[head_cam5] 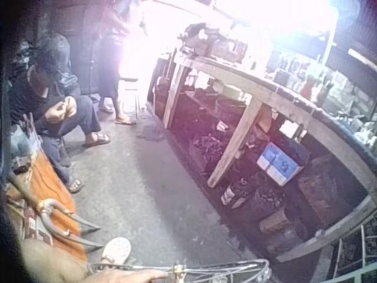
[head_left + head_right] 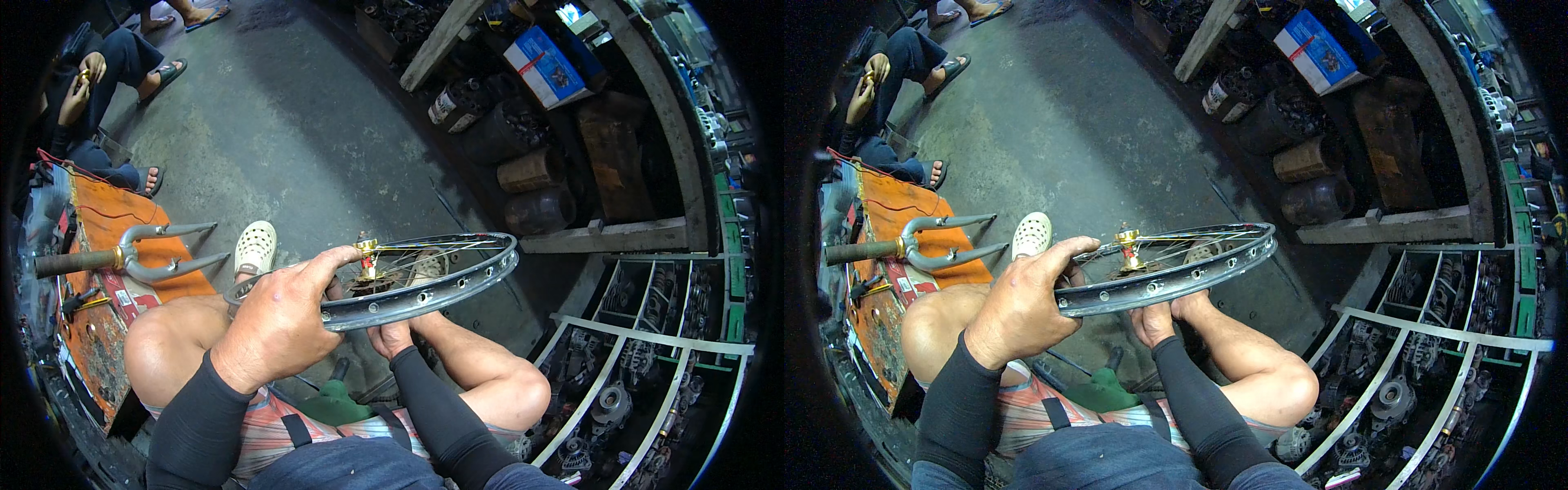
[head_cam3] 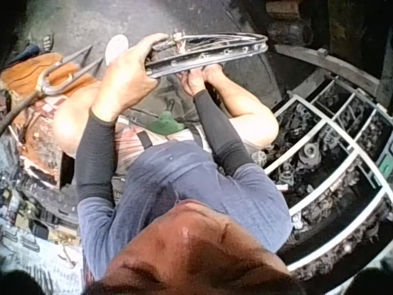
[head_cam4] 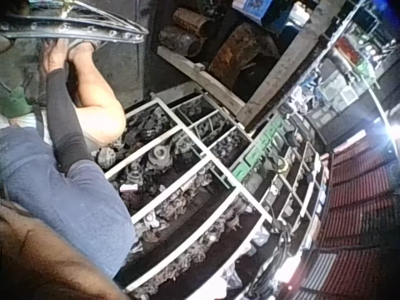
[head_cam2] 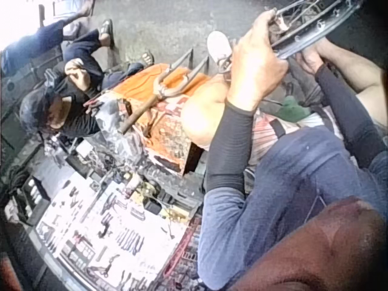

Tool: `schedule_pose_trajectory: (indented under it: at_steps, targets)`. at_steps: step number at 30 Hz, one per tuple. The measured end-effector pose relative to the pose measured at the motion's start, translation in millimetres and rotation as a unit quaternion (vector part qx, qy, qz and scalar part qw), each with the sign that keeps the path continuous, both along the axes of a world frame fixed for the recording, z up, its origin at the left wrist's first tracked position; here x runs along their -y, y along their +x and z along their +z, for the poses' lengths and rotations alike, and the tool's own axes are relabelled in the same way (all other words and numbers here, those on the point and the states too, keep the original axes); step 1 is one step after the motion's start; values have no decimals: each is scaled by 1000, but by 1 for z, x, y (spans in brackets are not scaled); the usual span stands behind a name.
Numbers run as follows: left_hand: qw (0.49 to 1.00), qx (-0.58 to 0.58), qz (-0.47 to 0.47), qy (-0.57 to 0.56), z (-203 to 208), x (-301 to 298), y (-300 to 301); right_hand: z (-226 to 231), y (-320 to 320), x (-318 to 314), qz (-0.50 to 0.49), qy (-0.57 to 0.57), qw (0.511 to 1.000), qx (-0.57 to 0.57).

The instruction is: The person sits on the floor and uses a metal file to scrape grease and dirt from the bicycle chain on a wheel. They repeatedly rotate the cassette and file different sections of the chain, occasionally flipping the wheel to access the other side.

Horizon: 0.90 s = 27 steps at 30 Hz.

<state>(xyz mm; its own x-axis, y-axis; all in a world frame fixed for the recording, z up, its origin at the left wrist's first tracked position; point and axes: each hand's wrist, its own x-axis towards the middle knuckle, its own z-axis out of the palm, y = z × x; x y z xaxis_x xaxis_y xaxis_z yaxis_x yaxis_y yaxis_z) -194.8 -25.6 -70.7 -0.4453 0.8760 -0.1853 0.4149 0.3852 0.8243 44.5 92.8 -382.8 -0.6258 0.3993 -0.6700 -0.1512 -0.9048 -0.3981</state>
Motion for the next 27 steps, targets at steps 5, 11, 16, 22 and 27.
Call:
schedule_pose_trajectory:
  at_steps: [5,11,16,22,27]
  targets:
    - [1000,-7,0,-4,1,0,-2,-6,2,0,15,1,1000,-20]
    - [1000,-15,8,11,0,0,1,-3,1,0,17,4,1000,-2]
    - [1000,-3,3,-17,3,0,-1,-5,3,2,18,20,1000,-13]
    - [1000,-15,5,17,-3,0,2,4,0,3,9,-14,1000,-21]
    - [1000,-19,3,2,-1,2,1,5,-2,2,5,-35,999,-21]
